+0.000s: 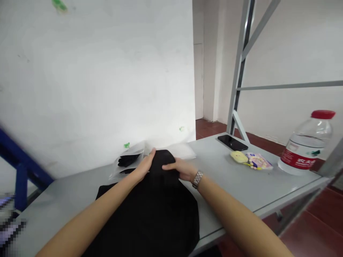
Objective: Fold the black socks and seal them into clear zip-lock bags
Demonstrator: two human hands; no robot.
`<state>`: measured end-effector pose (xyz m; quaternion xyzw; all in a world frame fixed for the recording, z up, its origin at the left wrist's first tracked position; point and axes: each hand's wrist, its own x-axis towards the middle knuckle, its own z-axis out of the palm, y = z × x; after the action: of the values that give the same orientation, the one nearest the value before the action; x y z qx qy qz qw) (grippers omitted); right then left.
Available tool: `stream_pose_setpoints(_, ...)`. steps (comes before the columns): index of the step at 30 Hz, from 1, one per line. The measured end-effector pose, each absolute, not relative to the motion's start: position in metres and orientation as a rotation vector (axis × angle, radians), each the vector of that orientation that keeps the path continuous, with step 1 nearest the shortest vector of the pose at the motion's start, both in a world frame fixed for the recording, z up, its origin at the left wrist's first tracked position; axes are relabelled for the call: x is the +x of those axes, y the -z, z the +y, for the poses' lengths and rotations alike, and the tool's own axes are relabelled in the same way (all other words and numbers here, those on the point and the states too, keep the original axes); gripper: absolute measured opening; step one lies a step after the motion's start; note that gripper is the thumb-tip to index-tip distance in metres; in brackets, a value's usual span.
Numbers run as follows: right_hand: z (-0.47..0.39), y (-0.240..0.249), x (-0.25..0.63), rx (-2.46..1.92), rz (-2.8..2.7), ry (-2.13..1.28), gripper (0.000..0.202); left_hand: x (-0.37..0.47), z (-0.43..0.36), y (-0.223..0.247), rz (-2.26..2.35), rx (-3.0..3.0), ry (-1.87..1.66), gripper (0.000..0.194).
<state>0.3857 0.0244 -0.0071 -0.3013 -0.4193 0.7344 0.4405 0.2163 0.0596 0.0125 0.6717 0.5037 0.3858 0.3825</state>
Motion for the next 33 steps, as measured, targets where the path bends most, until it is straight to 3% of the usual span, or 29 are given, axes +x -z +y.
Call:
stream_pose_setpoints(4, 0.045, 0.006, 0.415, -0.800, -0.688, -1.595, 0.019, 0.239, 0.089, 0.013, 1.419, 1.997, -0.791, 0.031)
stream_pose_setpoints(6, 0.053, 0.004, 0.430, -0.758, -0.588, -1.462, 0.011, 0.247, 0.092, 0.024, 1.417, 2.169, -0.696, 0.030)
stream_pose_setpoints(19, 0.055, -0.008, 0.464, -0.576, -0.396, -1.143, 0.012, 0.245, 0.094, 0.031, 1.539, 2.645, -0.443, 0.031)
stream_pose_setpoints(25, 0.050, -0.006, 0.447, -0.662, -0.553, -1.323, 0.007, 0.252, 0.085, 0.018, 1.534, 2.667, -0.628, 0.020)
stream_pose_setpoints(33, 0.051, 0.014, 0.429, -1.060, -0.848, -1.685, 0.008, 0.258, 0.089, 0.015, 1.596, 2.397, -0.796, 0.029)
